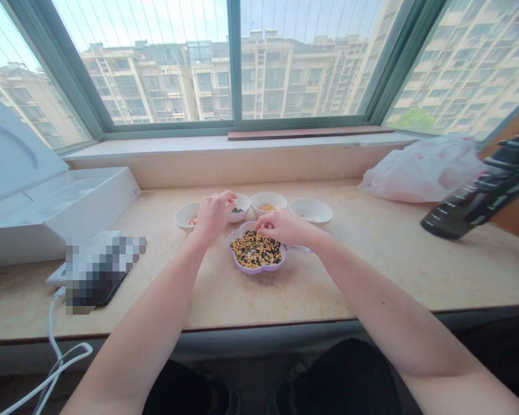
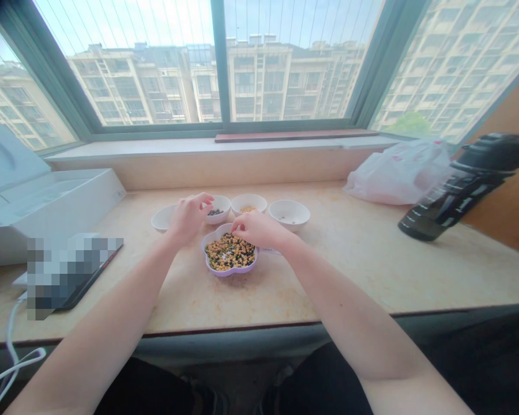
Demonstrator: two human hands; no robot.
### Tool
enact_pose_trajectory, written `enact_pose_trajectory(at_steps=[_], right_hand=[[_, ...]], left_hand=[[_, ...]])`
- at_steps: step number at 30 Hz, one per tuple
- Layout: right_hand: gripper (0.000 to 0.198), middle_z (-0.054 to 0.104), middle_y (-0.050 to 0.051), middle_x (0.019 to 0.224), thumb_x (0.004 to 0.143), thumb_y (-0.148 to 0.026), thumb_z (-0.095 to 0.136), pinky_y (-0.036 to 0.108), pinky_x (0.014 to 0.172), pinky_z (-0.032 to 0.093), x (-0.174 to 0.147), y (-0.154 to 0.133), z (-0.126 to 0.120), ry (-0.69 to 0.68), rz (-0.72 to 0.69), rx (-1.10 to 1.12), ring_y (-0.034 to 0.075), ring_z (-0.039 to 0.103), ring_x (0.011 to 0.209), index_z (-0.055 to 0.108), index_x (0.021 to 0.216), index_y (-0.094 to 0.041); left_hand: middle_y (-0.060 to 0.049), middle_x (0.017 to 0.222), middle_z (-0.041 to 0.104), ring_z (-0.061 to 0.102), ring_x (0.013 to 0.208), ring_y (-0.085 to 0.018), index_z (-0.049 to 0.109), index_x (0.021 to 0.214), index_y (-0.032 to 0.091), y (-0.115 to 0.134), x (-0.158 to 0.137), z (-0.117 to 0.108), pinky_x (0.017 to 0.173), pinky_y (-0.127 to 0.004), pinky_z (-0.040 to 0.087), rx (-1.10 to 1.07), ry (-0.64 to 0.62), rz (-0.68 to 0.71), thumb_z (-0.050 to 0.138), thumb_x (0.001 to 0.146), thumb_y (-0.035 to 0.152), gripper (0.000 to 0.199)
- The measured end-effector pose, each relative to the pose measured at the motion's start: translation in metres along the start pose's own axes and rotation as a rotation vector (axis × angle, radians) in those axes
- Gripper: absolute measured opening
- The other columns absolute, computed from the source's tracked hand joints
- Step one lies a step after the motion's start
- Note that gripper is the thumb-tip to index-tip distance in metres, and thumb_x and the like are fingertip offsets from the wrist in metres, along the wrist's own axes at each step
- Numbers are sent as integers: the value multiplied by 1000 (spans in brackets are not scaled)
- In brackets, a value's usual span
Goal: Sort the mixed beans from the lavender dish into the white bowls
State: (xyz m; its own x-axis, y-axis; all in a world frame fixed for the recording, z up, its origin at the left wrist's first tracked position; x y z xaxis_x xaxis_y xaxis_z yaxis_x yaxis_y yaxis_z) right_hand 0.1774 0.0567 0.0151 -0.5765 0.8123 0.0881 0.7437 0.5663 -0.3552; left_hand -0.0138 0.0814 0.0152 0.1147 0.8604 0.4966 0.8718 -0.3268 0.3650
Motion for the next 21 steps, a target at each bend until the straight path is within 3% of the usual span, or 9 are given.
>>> enact_pose_trajectory(at_steps=[4,7,12,21], right_hand=[[28,78,5,102,89,-15,55,28,80,48,0,-1,1,-4,-8,-47,20,70,92,80,101,-22],[30,78,6,103,88,-13,54,30,79,48,0,-4,3,-13,-15,-128,22,70,94,80,101,-22],[22,77,10,93,89,-17,57,34,78,47,4,-8,17,-87,-86,-242,26,70,90,79,88,-20],[25,77,14,94,88,-19,56,38,79,49,5,-8,24,-62,-87,-229,31,69,89,81,89,-17]], left_hand=[[-9,118,74,66,110,-25,72,110,21,-4,2,4,100,-40,46,89,-33,36,54,93,18,25],[-10,118,73,67,107,-26,73,109,20,-5,0,6,98,-40,47,68,5,84,55,93,20,24],[-9,108,75,70,90,-23,74,104,20,-1,-7,2,87,-36,52,-18,14,105,57,92,22,21],[-5,78,74,68,74,-22,76,96,22,11,-20,-6,72,-32,52,-94,-19,96,64,90,29,15]])
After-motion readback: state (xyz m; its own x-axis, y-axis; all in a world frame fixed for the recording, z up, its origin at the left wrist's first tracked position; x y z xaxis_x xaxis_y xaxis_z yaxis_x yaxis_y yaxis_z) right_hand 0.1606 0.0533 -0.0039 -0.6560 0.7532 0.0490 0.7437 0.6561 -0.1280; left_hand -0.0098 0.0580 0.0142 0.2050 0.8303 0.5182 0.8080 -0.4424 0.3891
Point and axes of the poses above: each hand's wrist, its own x-axis towards the middle knuckle, its own z-axis out of the palm, y = z × x, the point moved 3 cm from there along x, towards the middle knuckle
